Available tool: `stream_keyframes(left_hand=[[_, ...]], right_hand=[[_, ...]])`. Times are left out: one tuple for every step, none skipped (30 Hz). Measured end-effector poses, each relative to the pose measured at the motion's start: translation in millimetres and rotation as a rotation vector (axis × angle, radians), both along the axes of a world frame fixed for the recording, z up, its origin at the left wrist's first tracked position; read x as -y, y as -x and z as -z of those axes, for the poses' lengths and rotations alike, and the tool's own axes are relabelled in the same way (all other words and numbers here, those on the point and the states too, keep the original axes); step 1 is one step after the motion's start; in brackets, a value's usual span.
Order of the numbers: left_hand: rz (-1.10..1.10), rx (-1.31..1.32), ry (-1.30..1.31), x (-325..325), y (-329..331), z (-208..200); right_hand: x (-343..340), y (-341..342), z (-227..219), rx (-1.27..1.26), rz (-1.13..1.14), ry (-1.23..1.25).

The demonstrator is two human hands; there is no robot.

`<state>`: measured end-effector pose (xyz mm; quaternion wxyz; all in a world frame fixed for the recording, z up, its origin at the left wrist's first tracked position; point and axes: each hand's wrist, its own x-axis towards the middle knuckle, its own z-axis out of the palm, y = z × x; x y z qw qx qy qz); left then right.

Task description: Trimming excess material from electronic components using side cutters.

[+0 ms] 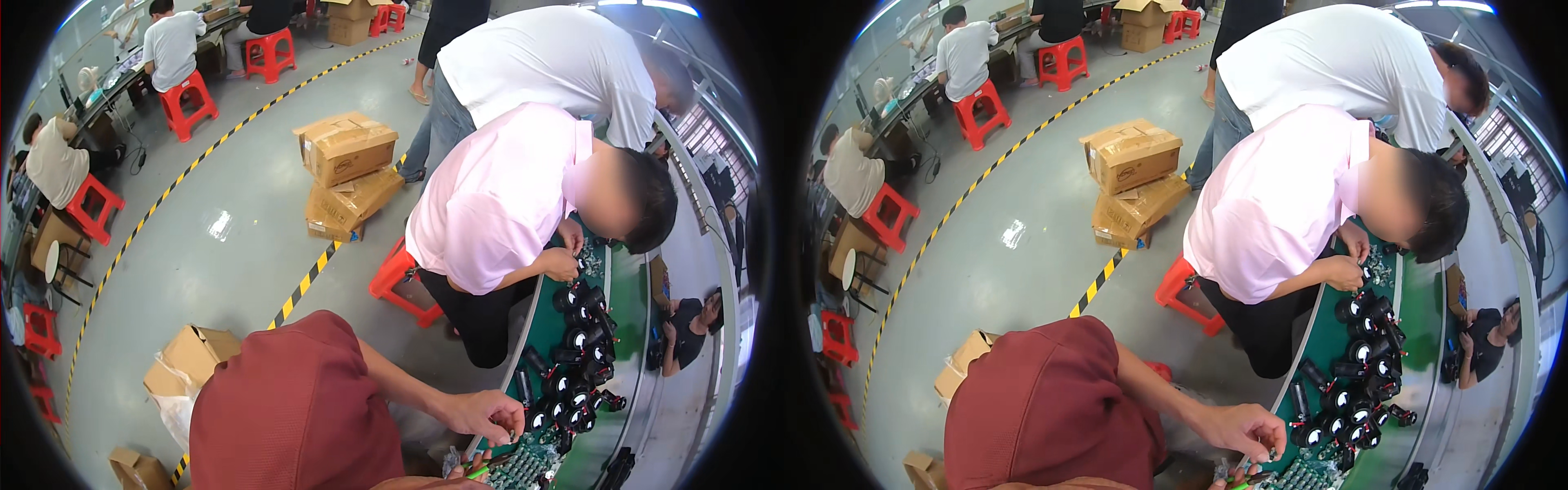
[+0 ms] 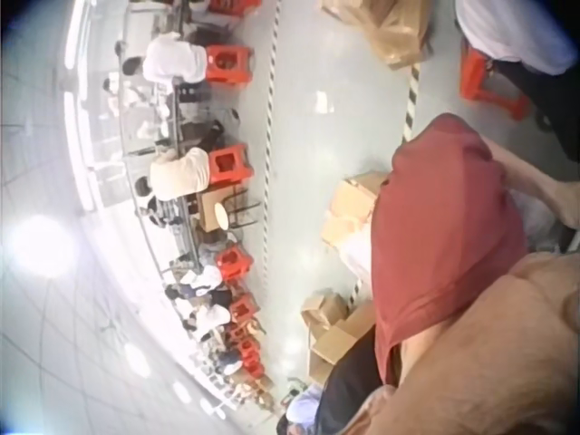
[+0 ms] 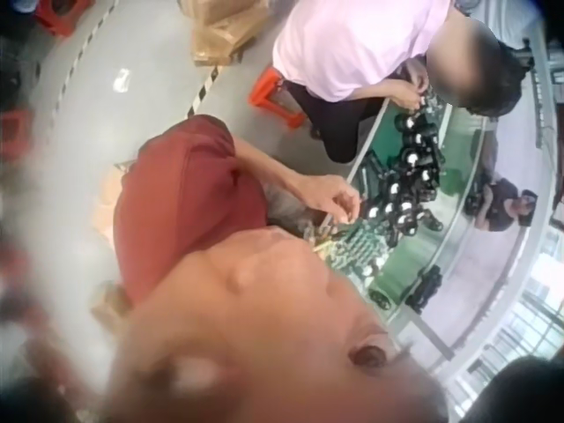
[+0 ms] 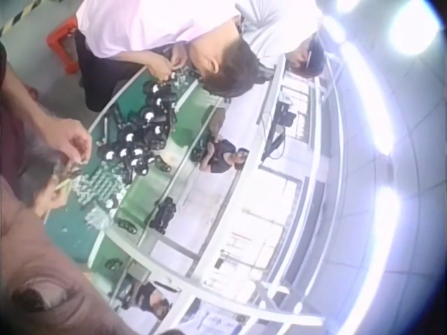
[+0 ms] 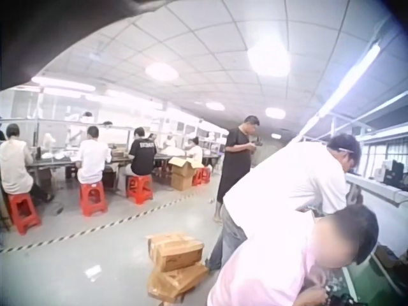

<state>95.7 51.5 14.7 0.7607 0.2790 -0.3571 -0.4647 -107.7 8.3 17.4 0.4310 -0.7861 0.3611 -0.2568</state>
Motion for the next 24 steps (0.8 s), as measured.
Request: stream_keyframes(left_hand=[[-0.014, 0.003, 0.008, -1, 0, 0], [-0.012, 0.004, 0.006, -1, 1, 2], [-0.034, 0.008, 0.025, -1, 1, 4], [-0.057, 0.010, 0.045, -2, 2, 7], [-0.045, 0.011, 0.043, -1, 3, 11], [-0.058, 0.015, 0.073, 0, 4, 14], [-0.068, 0.017, 0.101, 1, 7, 18], [-0.060, 0.011, 0.122, 2, 7, 17], [-0.030, 0.007, 0.114, 3, 8, 17], [0.009, 0.023, 0.084, 3, 7, 16], [0.065, 0.033, 0.051, 6, 7, 15], [0.081, -0.015, 0.090, 5, 9, 14], [0.055, 0.069, 0.073, 4, 1, 16], [-0.037, 0.068, -0.003, -2, 1, 8], [-0.093, 0.058, 0.016, -6, 0, 15], [-0.065, 0.019, 0.007, -12, -3, 11], [-0.031, -0.035, 0.007, -14, -3, 8], [-0.010, -0.036, 0.017, -11, -7, 10], [0.033, -0.034, 0.028, -6, -5, 11], [0.040, -0.024, 0.041, -5, -4, 13], [0.070, -0.001, 0.016, 0, -2, 14], [0.120, -0.008, 0.004, 4, 1, 14], [0.109, 0.024, 0.016, 6, 5, 13], [0.087, 0.059, 0.037, 9, 9, 13]], right_hand=[[-2, -6, -7, 0.001, 0.003, -0.001], [-2, -10, -12, 0.063, -0.074, 0.116], [0, -11, -14, 0.124, -0.149, 0.232], [5, -9, -10, 0.123, -0.145, 0.230], [11, -7, -3, 0.124, -0.137, 0.161], [15, -4, 1, 0.124, -0.128, 0.090], [18, 1, 4, 0.128, -0.173, 0.297], [17, 0, 3, 0.129, -0.208, 0.504], [16, 3, 8, 0.201, -0.194, 0.484], [17, 6, 7, 0.147, -0.207, 0.520], [18, 10, 4, 0.082, -0.206, 0.550], [7, 5, -14, 0.030, -0.166, 0.591], [9, -1, -13, 0.012, -0.146, 0.512], [8, 2, -10, -0.029, -0.110, 0.425], [6, -5, -20, -0.036, -0.106, 0.407], [6, -5, -20, -0.038, -0.082, 0.361], [10, -4, -22, -0.069, -0.079, 0.407], [10, -5, -22, -0.088, -0.027, 0.416], [10, 1, -23, -0.112, 0.010, 0.425], [13, 4, -21, -0.119, 0.012, 0.437], [14, 8, -22, -0.114, 0.040, 0.469], [14, 13, -23, -0.126, 0.055, 0.480], [12, 18, -24, -0.135, 0.066, 0.490], [11, 23, -22, -0.139, 0.087, 0.504]])
